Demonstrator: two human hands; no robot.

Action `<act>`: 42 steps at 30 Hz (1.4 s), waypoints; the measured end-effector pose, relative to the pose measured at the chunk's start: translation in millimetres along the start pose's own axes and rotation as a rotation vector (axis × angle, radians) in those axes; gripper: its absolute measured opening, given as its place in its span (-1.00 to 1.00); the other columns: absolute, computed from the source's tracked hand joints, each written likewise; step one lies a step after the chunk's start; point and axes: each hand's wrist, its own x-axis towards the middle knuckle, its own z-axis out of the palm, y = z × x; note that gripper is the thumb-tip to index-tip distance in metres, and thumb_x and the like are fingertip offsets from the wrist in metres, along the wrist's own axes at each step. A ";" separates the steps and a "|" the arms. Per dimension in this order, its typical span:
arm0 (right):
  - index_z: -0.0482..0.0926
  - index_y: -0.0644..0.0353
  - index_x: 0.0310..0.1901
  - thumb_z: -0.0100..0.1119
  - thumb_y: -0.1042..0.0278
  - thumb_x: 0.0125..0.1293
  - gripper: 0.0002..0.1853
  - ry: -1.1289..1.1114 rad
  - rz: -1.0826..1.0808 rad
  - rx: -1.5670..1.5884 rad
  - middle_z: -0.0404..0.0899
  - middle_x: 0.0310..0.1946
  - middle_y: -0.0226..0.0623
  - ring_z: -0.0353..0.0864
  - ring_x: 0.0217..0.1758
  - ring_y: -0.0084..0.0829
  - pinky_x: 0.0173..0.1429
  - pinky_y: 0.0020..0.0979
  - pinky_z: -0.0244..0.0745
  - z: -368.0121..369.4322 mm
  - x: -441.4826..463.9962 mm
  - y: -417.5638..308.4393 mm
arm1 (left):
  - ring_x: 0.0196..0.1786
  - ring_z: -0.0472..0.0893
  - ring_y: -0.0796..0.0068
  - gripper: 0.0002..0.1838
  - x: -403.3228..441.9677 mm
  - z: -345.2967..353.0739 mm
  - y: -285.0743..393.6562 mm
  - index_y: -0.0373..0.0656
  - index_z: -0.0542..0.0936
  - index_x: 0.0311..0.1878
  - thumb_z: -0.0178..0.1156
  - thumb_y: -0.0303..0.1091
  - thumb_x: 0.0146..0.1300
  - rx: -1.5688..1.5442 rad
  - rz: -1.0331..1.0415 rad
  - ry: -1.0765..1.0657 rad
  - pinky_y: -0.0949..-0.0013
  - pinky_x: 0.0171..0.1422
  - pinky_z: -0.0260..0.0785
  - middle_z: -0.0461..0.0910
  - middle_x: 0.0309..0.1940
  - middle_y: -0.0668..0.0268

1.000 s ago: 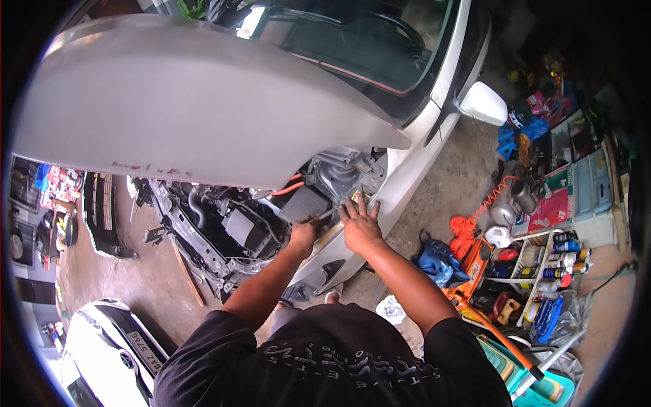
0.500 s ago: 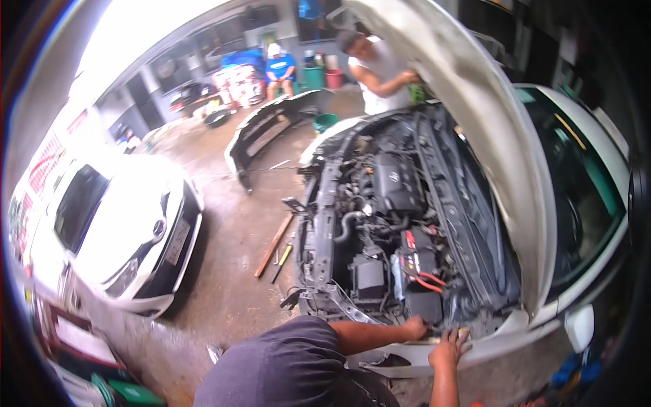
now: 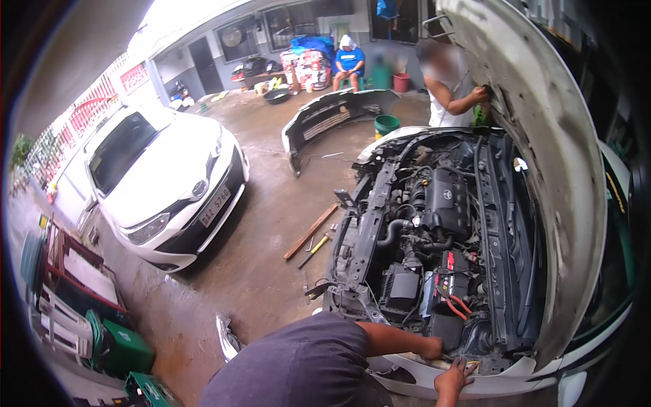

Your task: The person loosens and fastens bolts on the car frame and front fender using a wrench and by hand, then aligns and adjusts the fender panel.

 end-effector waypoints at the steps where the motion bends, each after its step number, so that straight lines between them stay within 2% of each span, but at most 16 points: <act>1: 0.24 0.18 0.60 0.31 0.43 0.09 -0.05 -0.004 -0.018 -0.013 0.04 0.68 -0.26 -0.41 0.79 0.12 0.66 0.44 -0.18 0.0 0.8 0.0 | -0.11 0.79 -0.01 -0.68 7.7 7.1 -6.5 -0.17 0.80 -0.16 0.35 -0.13 0.19 0.049 0.082 -0.018 0.02 0.07 0.64 0.78 -0.22 0.07; 4: 0.28 0.23 0.57 0.30 0.45 0.08 -0.08 0.007 -0.030 0.003 0.06 0.67 -0.27 -0.40 0.79 0.12 0.64 0.48 -0.17 9.4 6.2 7.6 | -0.13 0.79 -0.01 -0.65 38.4 42.2 -26.7 -0.14 0.79 -0.10 0.37 -0.11 0.16 0.150 0.311 0.064 0.00 0.03 0.65 0.79 -0.23 0.10; 5: 0.28 0.23 0.57 0.30 0.45 0.08 -0.08 0.004 -0.035 -0.001 0.06 0.67 -0.27 -0.40 0.79 0.12 0.64 0.48 -0.17 11.2 8.9 8.0 | -0.13 0.79 0.00 -0.64 40.5 43.8 -26.3 -0.12 0.78 -0.07 0.37 -0.11 0.14 0.425 0.442 0.112 0.00 0.01 0.65 0.79 -0.23 0.14; 9: 0.30 0.26 0.55 0.32 0.44 0.10 -0.11 0.004 -0.012 -0.014 0.09 0.64 -0.27 -0.40 0.78 0.16 0.64 0.47 -0.16 14.0 18.7 7.7 | -0.13 0.78 -0.02 -0.63 58.0 51.1 -38.9 -0.09 0.74 -0.15 0.44 -0.14 -0.02 0.464 0.534 0.211 -0.05 -0.07 0.63 0.77 -0.27 0.13; 11: 0.30 0.26 0.55 0.32 0.43 0.10 -0.11 0.007 -0.001 -0.028 0.10 0.64 -0.27 -0.40 0.78 0.17 0.65 0.46 -0.15 12.2 17.8 7.6 | -0.09 0.78 -0.04 -0.60 37.8 10.9 -24.2 -0.13 0.77 -0.02 0.37 -0.12 0.12 0.389 0.327 -0.063 -0.02 0.07 0.65 0.77 -0.21 0.04; 12: 0.30 0.25 0.55 0.33 0.41 0.11 -0.11 -0.004 0.007 -0.049 0.09 0.64 -0.28 -0.40 0.78 0.18 0.65 0.46 -0.15 6.3 13.1 1.2 | -0.09 0.78 -0.04 -0.60 25.9 -4.9 -16.6 -0.13 0.77 -0.02 0.37 -0.12 0.12 0.390 0.339 -0.067 -0.02 0.07 0.65 0.77 -0.21 0.04; 14: 0.27 0.22 0.58 0.35 0.36 0.14 -0.09 -0.033 0.020 -0.080 0.09 0.64 -0.28 -0.41 0.78 0.17 0.65 0.44 -0.15 3.7 13.3 -0.1 | -0.06 0.77 -0.08 -0.57 3.0 -33.0 0.2 -0.34 0.71 0.00 0.34 -0.20 0.16 -0.448 -0.279 -0.059 -0.08 0.01 0.63 0.78 -0.14 -0.05; 15: 0.27 0.22 0.58 0.35 0.36 0.14 -0.09 -0.031 0.028 -0.075 0.09 0.64 -0.28 -0.41 0.78 0.17 0.65 0.44 -0.15 5.2 14.8 -0.5 | -0.06 0.77 -0.08 -0.57 9.7 -24.4 -6.6 -0.34 0.71 0.00 0.34 -0.20 0.16 -0.441 -0.273 -0.064 -0.08 0.01 0.63 0.78 -0.14 -0.05; 18: 0.25 0.20 0.59 0.35 0.32 0.16 -0.09 -0.045 0.032 -0.098 0.10 0.64 -0.28 -0.43 0.78 0.17 0.65 0.44 -0.17 10.9 17.9 1.5 | -0.08 0.78 -0.12 -0.62 27.5 1.6 -19.6 -0.39 0.72 -0.05 0.26 -0.23 0.26 0.007 0.003 0.109 -0.04 -0.01 0.64 0.76 -0.09 -0.13; 20: 0.25 0.23 0.59 0.34 0.28 0.19 -0.10 -0.013 0.004 -0.092 0.11 0.64 -0.26 -0.44 0.78 0.17 0.65 0.45 -0.19 14.6 19.8 4.4 | 0.07 0.74 -0.08 -0.64 25.4 -1.9 -9.7 -0.20 0.78 -0.06 0.36 -0.16 0.17 -0.262 -0.301 0.344 -0.01 0.20 0.60 0.74 -0.02 -0.09; 27: 0.34 0.32 0.53 0.30 0.28 0.22 -0.19 -0.036 0.032 -0.077 0.09 0.66 -0.14 -0.44 0.78 0.19 0.65 0.46 -0.23 10.2 17.9 -0.9 | 0.07 0.75 -0.07 -0.68 82.8 -68.9 36.5 -0.29 0.79 -0.13 0.28 -0.29 0.12 -0.151 -0.118 0.301 0.00 0.19 0.60 0.76 -0.13 -0.11; 31: 0.32 0.41 0.52 0.26 0.28 0.25 -0.20 0.018 0.023 -0.023 0.07 0.67 -0.11 -0.49 0.78 0.19 0.66 0.46 -0.28 23.3 22.4 4.6 | 0.00 0.78 -0.06 -0.74 136.2 -51.8 30.0 -0.28 0.82 -0.24 0.26 -0.36 0.09 0.136 -0.035 0.288 0.02 0.16 0.62 0.77 -0.15 -0.11; 33: 0.30 0.43 0.53 0.24 0.30 0.26 -0.19 -0.001 0.025 -0.011 0.04 0.69 -0.11 -0.51 0.78 0.19 0.66 0.46 -0.30 19.5 19.6 4.6 | 0.01 0.77 -0.09 -0.73 130.8 -66.9 33.3 -0.36 0.77 -0.34 0.25 -0.31 0.13 0.414 0.147 0.107 0.03 0.11 0.62 0.76 -0.15 -0.15; 34: 0.27 0.43 0.54 0.24 0.31 0.25 -0.17 -0.014 0.025 0.001 0.00 0.70 -0.12 -0.52 0.78 0.18 0.67 0.45 -0.30 17.3 19.2 4.3 | 0.01 0.77 -0.09 -0.73 126.7 -70.7 38.7 -0.36 0.77 -0.34 0.25 -0.31 0.13 0.421 0.150 0.110 0.03 0.11 0.62 0.76 -0.15 -0.15; 39: 0.21 0.34 0.59 0.26 0.28 0.22 -0.11 0.008 0.025 0.010 -0.06 0.72 -0.13 -0.57 0.78 0.18 0.65 0.47 -0.28 13.8 14.2 2.4 | -0.03 0.79 -0.05 -0.73 81.5 -74.3 71.2 -0.31 0.80 -0.25 0.28 -0.30 0.16 -0.011 0.005 0.252 0.02 0.08 0.64 0.76 -0.22 -0.13; 42: 0.10 0.36 0.63 0.26 0.31 0.19 -0.04 -0.004 0.013 0.029 -0.12 0.74 -0.20 -0.58 0.78 0.18 0.66 0.45 -0.28 15.7 9.5 1.6 | -0.02 0.78 -0.04 -0.72 63.8 -70.2 69.7 -0.32 0.80 -0.24 0.28 -0.28 0.18 0.010 -0.013 0.220 0.02 0.08 0.64 0.76 -0.20 -0.14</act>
